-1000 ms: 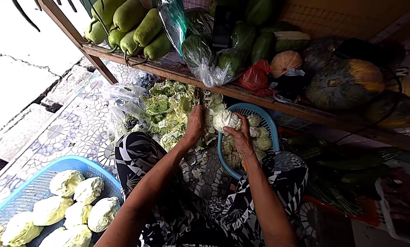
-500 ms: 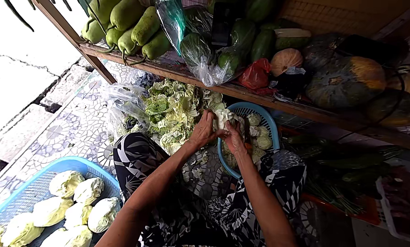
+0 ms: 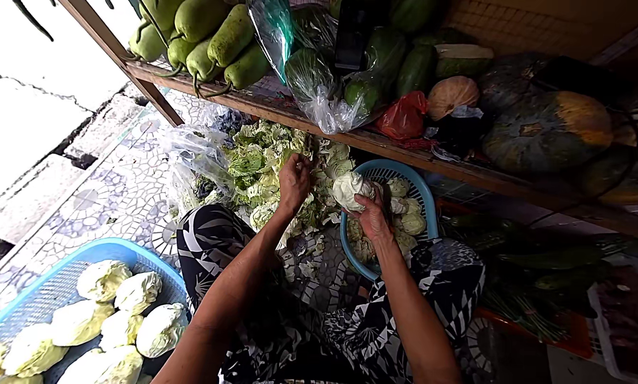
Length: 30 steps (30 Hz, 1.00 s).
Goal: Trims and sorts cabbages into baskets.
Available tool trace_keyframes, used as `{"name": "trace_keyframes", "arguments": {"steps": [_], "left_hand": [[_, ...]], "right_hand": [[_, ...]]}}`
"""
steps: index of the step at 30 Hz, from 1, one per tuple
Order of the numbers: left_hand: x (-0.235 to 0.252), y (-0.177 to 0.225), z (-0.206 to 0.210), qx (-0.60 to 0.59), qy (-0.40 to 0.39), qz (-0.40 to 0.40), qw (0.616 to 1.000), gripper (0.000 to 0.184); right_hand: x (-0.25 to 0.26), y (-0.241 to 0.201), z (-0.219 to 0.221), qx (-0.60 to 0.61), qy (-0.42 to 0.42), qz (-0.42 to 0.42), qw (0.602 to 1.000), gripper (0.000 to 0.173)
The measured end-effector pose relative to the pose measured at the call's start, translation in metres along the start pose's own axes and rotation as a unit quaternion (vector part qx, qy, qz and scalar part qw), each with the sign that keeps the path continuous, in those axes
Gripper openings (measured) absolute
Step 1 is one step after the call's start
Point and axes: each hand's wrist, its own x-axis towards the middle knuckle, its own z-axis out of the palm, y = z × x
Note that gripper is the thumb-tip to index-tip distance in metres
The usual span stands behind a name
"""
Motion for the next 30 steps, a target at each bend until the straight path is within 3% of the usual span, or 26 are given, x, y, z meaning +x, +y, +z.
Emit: {"name": "trace_keyframes", "arguments": {"steps": [2, 4, 6, 7, 11, 14, 16, 23, 27, 30], "left_hand": [[0.001, -0.002, -0.002, 0.000, -0.019, -0.038, 0.999, 0.022], [-0.004, 0.000, -0.003, 0.027, -0.125, -0.060, 0.990, 0.044], [-0.002, 0.001, 0.004, 0.051, -0.230, -0.032, 0.971, 0.069], [0.000, -0.003, 0.008, 0.059, -0.252, -0.003, 0.966, 0.073], [0.001, -0.001, 0.006, 0.057, -0.276, 0.019, 0.959, 0.050], [0.001, 0.003, 0.006, 0.079, -0.296, -0.006, 0.952, 0.048], [0.000, 0.006, 0.005, 0.105, -0.301, 0.001, 0.948, 0.048], [0.002, -0.001, 0.002, 0.112, -0.189, 0.072, 0.973, 0.011], [0.023, -0.005, -0.004, 0.219, -0.115, 0.000, 0.969, 0.016], [0.017, -0.009, -0.002, 0.213, -0.157, -0.002, 0.964, 0.036]], "right_hand": [[0.000, 0.001, -0.001, -0.087, -0.020, -0.056, 0.994, 0.073], [0.000, 0.003, -0.001, -0.134, -0.037, -0.076, 0.987, 0.078], [-0.001, 0.002, 0.001, -0.153, -0.052, -0.081, 0.984, 0.081], [-0.001, 0.001, 0.001, -0.156, -0.060, -0.083, 0.982, 0.082], [-0.004, -0.006, 0.001, -0.170, -0.065, -0.073, 0.981, 0.088], [-0.003, -0.007, 0.001, -0.204, -0.018, -0.105, 0.973, 0.077], [-0.001, -0.006, -0.001, -0.230, -0.015, -0.121, 0.966, 0.079], [0.000, -0.011, -0.004, -0.251, -0.013, -0.108, 0.962, 0.091], [-0.001, -0.009, -0.006, -0.124, -0.026, -0.080, 0.989, 0.084], [0.000, -0.008, -0.005, -0.073, -0.024, -0.072, 0.994, 0.080]]}}
